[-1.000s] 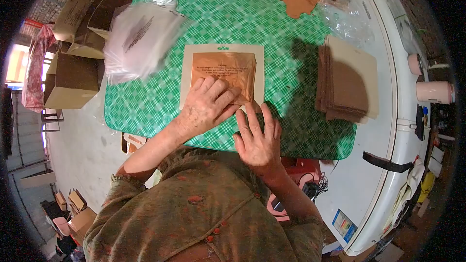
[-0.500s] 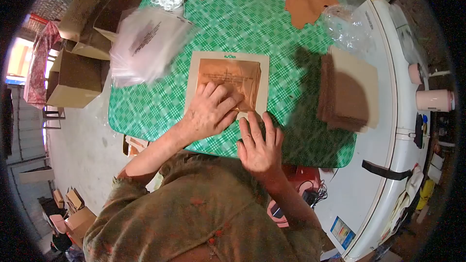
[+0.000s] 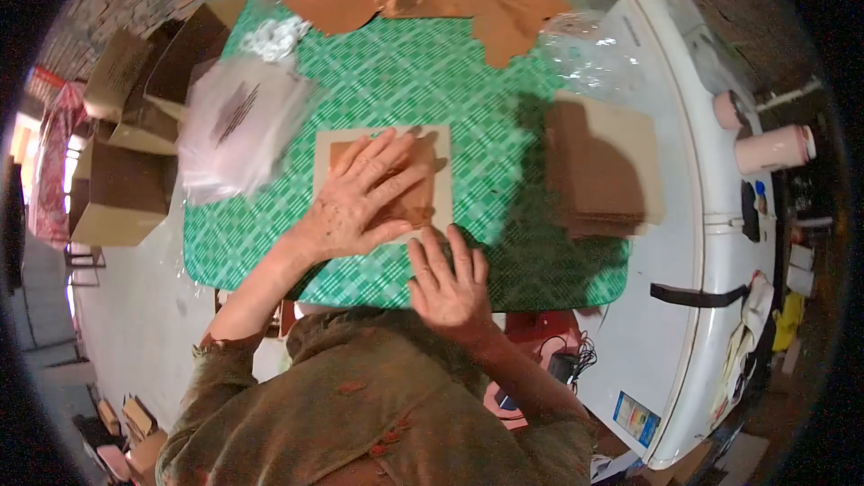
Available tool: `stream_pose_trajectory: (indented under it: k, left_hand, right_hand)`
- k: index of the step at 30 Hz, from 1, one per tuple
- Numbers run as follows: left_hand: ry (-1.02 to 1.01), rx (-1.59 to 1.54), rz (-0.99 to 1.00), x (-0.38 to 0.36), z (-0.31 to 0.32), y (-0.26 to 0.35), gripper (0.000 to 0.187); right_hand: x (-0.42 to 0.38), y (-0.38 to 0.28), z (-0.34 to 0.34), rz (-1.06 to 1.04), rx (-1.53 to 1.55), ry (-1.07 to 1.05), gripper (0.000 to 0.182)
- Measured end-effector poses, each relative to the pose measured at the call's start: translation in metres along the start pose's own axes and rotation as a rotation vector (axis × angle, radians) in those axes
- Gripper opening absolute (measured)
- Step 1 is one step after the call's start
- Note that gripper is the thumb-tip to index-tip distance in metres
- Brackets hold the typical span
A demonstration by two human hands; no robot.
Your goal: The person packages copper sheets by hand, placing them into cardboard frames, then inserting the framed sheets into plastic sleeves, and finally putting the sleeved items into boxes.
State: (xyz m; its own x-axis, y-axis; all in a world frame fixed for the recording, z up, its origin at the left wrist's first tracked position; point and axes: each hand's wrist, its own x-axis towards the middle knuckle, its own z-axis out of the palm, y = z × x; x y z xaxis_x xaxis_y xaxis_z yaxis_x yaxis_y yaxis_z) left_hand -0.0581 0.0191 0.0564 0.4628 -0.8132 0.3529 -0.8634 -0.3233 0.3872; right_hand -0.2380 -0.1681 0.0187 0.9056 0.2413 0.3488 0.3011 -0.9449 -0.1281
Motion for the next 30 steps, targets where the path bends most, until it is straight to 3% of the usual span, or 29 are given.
stream_pose_trajectory:
  k: [3, 10, 15, 18, 22, 24, 26, 29, 30]
  left_hand:
    - [-0.106, 0.121, 0.004, 0.006, 0.019, -0.019, 0.074]
    - [-0.123, 0.178, 0.008, 0.003, 0.028, -0.021, 0.073]
    - [-0.133, 0.161, 0.002, 0.003, 0.030, -0.021, 0.072]
    - [-0.172, 0.158, -0.008, 0.005, 0.028, -0.022, 0.073]
    - [-0.183, 0.171, -0.005, 0.005, 0.027, -0.020, 0.076]
    - [-0.177, 0.180, 0.001, 0.005, 0.026, -0.019, 0.077]
    - [-0.153, 0.176, 0.004, 0.006, 0.027, -0.019, 0.076]
    - [-0.117, 0.158, -0.009, 0.007, 0.026, -0.016, 0.075]
    - [-0.118, 0.162, -0.010, 0.007, 0.025, -0.016, 0.075]
  right_hand:
    - [0.000, -0.002, -0.005, 0.012, 0.008, -0.012, 0.061]
    - [0.004, 0.000, -0.008, 0.012, 0.036, -0.037, 0.062]
    - [0.009, 0.018, -0.022, -0.049, 0.148, -0.025, 0.049]
    - [0.038, 0.072, -0.049, -0.113, 0.028, 0.153, 0.043]
    - [0.123, 0.169, -0.091, -0.038, -0.201, 0.339, 0.013]
    - [0.159, 0.230, -0.102, 0.074, -0.363, 0.092, 0.006]
    - [0.189, 0.288, -0.096, 0.095, -0.353, 0.084, 0.012]
    - [0.220, 0.347, -0.081, 0.291, -0.455, -0.245, 0.017]
    - [0.223, 0.370, -0.069, 0.255, -0.450, -0.220, 0.014]
